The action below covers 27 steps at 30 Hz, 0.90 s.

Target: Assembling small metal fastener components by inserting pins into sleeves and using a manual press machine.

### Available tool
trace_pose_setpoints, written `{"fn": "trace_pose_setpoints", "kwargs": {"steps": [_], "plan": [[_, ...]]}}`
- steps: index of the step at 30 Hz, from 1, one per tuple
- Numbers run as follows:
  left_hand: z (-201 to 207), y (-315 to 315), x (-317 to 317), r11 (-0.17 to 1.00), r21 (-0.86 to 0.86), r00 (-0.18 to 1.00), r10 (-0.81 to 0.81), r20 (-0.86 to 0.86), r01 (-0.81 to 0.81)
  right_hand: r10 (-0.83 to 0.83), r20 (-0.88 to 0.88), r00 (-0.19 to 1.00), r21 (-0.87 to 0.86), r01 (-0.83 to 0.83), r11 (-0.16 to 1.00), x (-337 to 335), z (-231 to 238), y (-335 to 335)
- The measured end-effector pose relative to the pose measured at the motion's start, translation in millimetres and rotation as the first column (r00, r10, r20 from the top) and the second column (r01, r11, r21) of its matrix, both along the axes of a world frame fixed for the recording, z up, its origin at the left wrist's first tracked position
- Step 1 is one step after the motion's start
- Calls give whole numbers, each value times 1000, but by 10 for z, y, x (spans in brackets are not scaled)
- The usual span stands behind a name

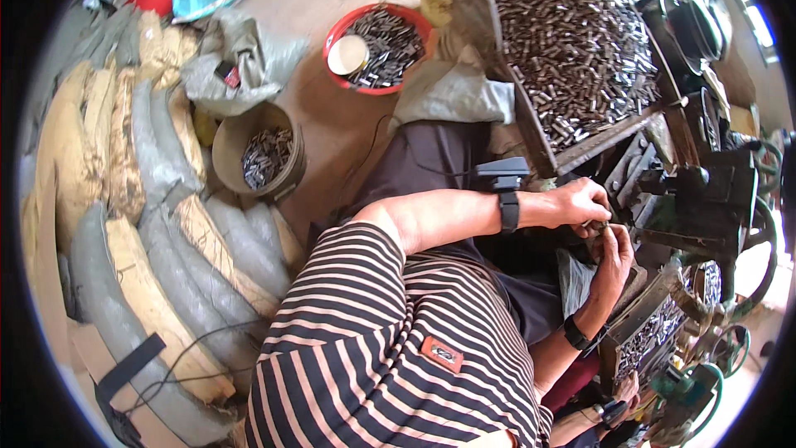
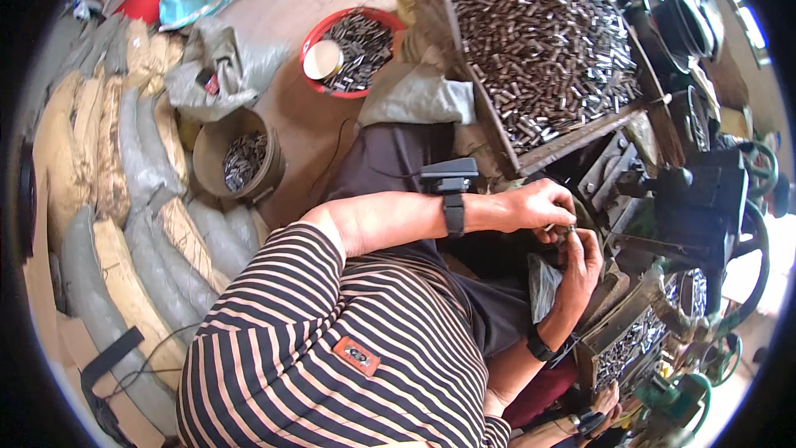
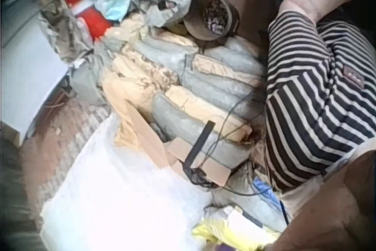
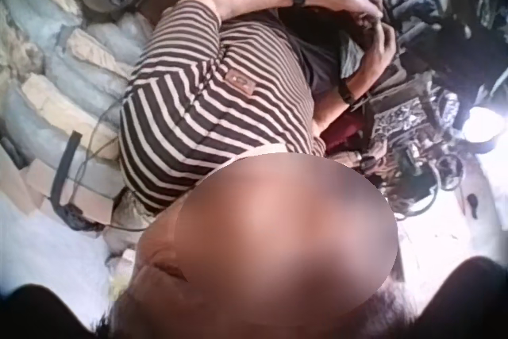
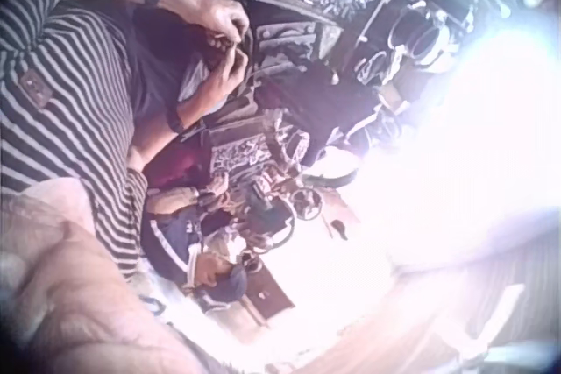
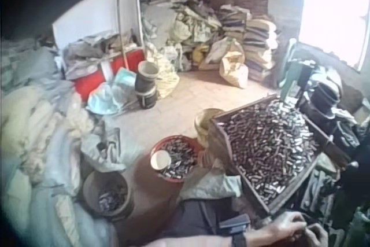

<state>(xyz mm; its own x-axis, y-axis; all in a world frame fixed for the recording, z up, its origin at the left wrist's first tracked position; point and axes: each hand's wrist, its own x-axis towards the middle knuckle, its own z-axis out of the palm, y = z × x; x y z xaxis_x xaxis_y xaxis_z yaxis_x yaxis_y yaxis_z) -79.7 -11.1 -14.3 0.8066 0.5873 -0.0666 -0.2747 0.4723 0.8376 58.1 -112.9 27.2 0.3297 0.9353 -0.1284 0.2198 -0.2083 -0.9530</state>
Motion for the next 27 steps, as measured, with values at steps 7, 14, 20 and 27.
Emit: {"fn": "trace_pose_setpoints", "kwargs": {"steps": [7,14,20,27], "plan": [[-111,8,63,998,-41,998,54,-25,-55,-4,10,1000,-7,4,1000,1,-29,36],[-169,-46,165,994,-102,998,40,-46,-45,-36,-14,999,-9,36,999,97,-154,-27],[-195,-22,256,993,-106,998,35,-61,-42,-51,-95,994,10,52,999,249,-289,18],[-137,158,472,995,-95,993,-38,-115,27,-405,82,911,96,397,913,515,-91,-174]]}}
